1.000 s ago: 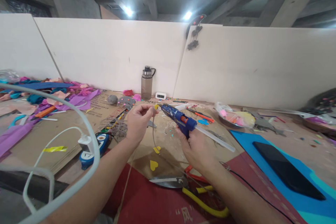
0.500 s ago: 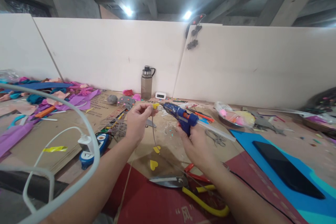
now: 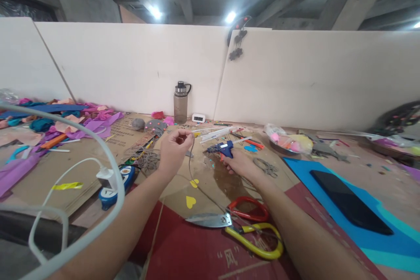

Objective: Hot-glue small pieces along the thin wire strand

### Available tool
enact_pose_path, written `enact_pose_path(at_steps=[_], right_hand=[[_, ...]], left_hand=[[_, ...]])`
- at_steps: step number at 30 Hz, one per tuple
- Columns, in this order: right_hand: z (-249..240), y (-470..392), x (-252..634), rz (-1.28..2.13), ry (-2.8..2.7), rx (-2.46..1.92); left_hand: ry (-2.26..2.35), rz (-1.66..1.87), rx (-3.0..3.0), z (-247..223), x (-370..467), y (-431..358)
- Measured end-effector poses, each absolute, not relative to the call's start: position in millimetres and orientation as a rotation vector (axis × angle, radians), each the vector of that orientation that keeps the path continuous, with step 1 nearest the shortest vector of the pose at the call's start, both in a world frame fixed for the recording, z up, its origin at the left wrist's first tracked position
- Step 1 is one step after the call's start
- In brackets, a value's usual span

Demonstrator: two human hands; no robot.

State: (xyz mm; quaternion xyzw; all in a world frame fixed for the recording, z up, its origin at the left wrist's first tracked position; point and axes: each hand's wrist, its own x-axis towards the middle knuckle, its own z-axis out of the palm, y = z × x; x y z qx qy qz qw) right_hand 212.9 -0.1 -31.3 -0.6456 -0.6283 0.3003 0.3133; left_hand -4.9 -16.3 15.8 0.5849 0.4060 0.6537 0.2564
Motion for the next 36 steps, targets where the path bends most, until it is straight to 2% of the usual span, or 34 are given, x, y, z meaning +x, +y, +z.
enact_pose_path(at_steps=[2, 4, 6, 10, 13, 15, 19, 25, 36], right_hand=[[-24.5, -4.1, 217.9, 0.354, -1.800, -1.786], [-12.9, -13.3, 214.6, 0.126, -1.792, -1.719], [1.0, -25.7, 201.2, 0.217, -1.695, -1.521], [23.7, -47.1, 157.2, 0.811, -1.528, -0.980], [29.2, -51.2, 132.0, 1.123, -1.360, -0.855], [27.1, -48.8, 124.5, 1.180, -1.288, -0.857], [18.6, -42.3, 123.8, 0.955, -1.316, -0.901], [18.6, -46.0, 128.8, 0.599, -1.457, -0.911], [21.3, -48.7, 135.4, 0.489, -1.551, -1.036]], left_hand=[[1.187, 1.822, 1.818, 18.1, -6.8, -19.9], [1.194, 1.869, 2.041, 20.6, -8.5, -22.5], [1.128, 1.885, 2.211, 22.3, -9.3, -23.4], [1.011, 1.903, 2.372, 23.2, -8.9, -22.8], [1.005, 1.909, 2.387, 23.4, -8.3, -22.9], [1.070, 1.899, 2.332, 22.8, -8.0, -23.3], [1.176, 1.843, 2.135, 18.7, -6.0, -23.7], [1.079, 1.716, 1.783, 17.2, -0.4, -26.3], [0.969, 1.636, 1.601, 21.4, 2.7, -29.9]])
